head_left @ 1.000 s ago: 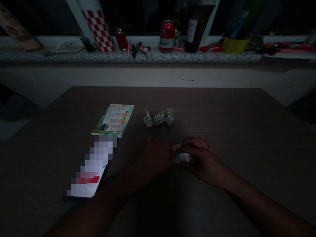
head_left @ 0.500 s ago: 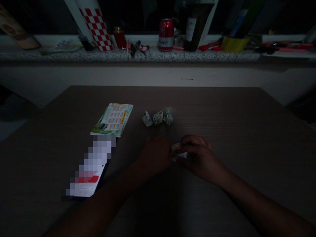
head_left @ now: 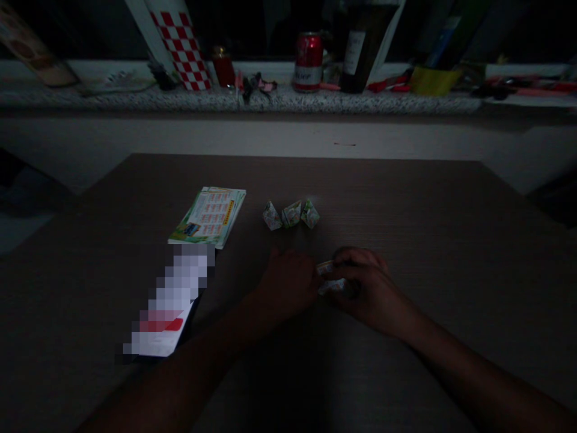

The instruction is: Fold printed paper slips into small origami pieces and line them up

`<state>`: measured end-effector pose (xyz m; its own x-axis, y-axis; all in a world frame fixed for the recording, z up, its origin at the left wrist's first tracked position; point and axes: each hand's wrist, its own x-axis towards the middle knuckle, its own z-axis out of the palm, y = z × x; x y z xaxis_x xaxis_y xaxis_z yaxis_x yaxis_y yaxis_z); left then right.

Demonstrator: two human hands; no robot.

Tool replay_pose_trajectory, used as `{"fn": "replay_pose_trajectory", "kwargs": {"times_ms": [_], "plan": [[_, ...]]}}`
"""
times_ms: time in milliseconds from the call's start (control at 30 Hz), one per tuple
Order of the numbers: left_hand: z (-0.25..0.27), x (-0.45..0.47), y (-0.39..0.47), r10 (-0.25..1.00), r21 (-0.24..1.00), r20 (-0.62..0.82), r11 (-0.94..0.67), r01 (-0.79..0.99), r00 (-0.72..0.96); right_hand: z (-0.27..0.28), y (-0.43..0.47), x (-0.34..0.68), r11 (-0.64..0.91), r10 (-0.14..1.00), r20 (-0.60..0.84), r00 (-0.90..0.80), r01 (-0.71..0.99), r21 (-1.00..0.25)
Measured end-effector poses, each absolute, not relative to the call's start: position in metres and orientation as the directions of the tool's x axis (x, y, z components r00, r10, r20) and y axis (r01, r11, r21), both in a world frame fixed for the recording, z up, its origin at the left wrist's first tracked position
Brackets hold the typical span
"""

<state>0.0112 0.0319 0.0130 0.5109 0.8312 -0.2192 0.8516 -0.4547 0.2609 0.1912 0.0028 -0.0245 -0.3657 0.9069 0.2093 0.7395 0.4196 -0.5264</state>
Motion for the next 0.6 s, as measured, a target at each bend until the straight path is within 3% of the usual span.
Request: {"fn": "replay_pose_trajectory", "kwargs": {"times_ms": [233,600], "plan": [[0.012,0.010,0.032,0.830,0.263,-0.200,-0.467,0.844,0.521,-0.023,0.002,0.184,0.356,0.934,0.193,-0.300,0.771,-0.528],[0.009,0.007,0.031,0.831,0.290,-0.205,-0.452,0.843,0.516,-0.023,0.004,0.196,0.450,0.887,0.188,-0.421,0.702,-0.552]]}}
